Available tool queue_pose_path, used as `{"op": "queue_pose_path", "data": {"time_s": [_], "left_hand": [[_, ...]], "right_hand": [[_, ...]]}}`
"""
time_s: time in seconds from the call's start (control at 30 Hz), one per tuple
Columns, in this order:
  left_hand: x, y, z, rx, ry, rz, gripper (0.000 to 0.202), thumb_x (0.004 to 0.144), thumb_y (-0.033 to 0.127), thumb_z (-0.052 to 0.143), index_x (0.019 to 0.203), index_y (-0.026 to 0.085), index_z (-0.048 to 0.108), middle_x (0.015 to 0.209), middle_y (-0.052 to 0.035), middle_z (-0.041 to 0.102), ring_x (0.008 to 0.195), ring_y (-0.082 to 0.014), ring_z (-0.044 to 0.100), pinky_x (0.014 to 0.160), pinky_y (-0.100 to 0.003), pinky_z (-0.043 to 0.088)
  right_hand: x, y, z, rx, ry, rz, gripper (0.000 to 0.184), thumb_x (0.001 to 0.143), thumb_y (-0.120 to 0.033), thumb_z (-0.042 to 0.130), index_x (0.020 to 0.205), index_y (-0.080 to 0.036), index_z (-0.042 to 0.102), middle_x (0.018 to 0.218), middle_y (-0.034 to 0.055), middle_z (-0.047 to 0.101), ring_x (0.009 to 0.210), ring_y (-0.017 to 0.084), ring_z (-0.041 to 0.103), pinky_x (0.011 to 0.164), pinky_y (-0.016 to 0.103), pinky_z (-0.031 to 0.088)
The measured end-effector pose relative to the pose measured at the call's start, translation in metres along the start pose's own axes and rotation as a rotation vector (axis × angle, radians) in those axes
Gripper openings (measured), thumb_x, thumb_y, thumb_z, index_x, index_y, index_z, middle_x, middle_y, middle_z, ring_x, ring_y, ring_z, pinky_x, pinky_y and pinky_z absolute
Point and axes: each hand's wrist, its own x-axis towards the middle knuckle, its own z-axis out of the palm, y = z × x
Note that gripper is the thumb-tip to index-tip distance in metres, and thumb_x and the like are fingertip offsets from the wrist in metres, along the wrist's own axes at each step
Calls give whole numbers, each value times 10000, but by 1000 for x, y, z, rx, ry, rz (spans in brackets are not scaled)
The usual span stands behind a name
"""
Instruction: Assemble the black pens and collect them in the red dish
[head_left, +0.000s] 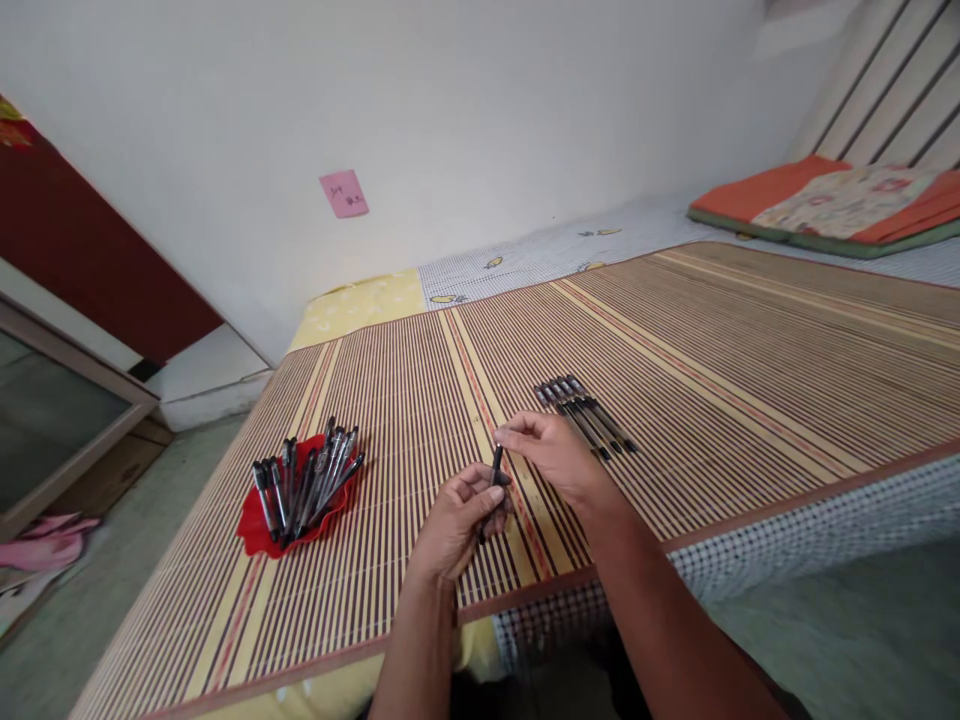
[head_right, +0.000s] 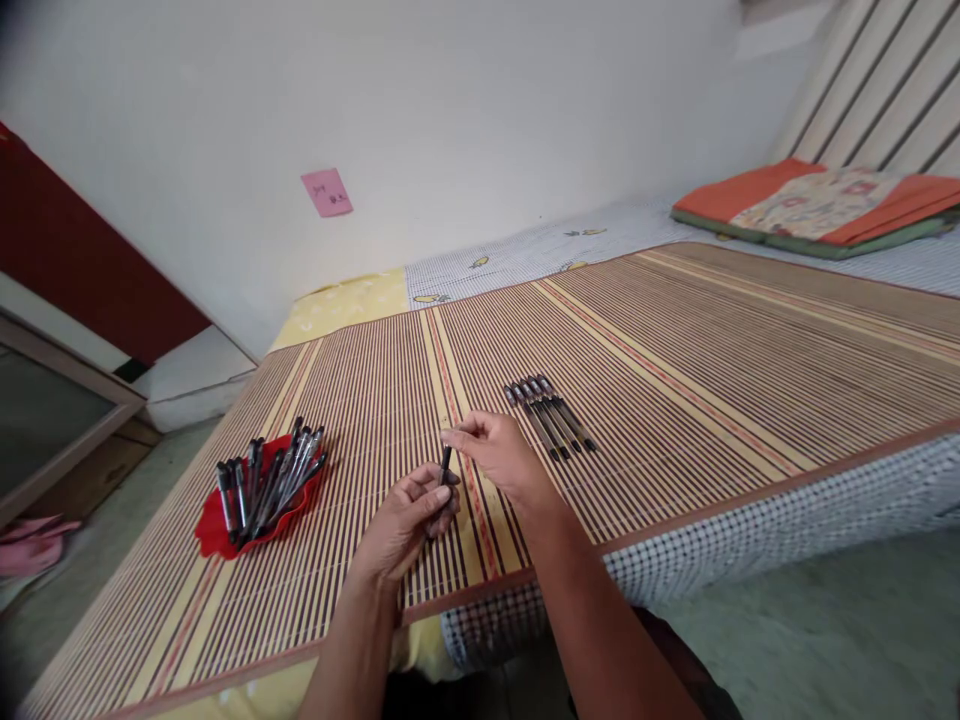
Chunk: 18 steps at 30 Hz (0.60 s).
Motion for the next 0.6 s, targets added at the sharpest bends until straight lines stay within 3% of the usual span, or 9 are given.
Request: {"op": "queue_pose_path", "data": {"time_s": [0.13, 0.27, 0.43, 0.6], "left_hand": [[0, 0, 0, -13, 17, 0, 346, 707, 315, 890, 898, 131, 668, 708, -20, 648, 546, -70, 526, 468, -153, 356], [0, -1, 0, 0, -4, 11, 317, 741, 317, 865, 890, 133, 655, 688, -10, 635, 518, -62, 499, 465, -158, 343], [3, -4, 2, 36, 34, 54, 323, 709, 313, 878, 814, 139, 627, 663, 10, 616, 492, -53, 461, 450, -164, 316], [8, -10, 6, 201, 179, 163, 295, 710, 334, 856, 793, 149, 642, 695, -12, 658, 571, -93, 539, 522, -187, 395]], "right_hand": [[-1, -4, -1, 52, -42, -17, 379, 814, -571, 673, 826, -196, 727, 788, 26, 684, 799, 181, 624, 778, 332, 488], [-2, -7, -3, 6, -102, -29, 281, 750, -473, 751, 841, -207, 743, 829, 30, 707, 893, 204, 644, 868, 361, 484], [1, 1, -1, -26, -23, -30, 297, 707, -477, 774, 712, -194, 682, 672, -19, 619, 666, 151, 565, 709, 322, 472], [4, 10, 3, -154, 83, -39, 359, 688, -530, 775, 671, -196, 647, 647, 0, 628, 639, 169, 569, 641, 315, 454]]}}
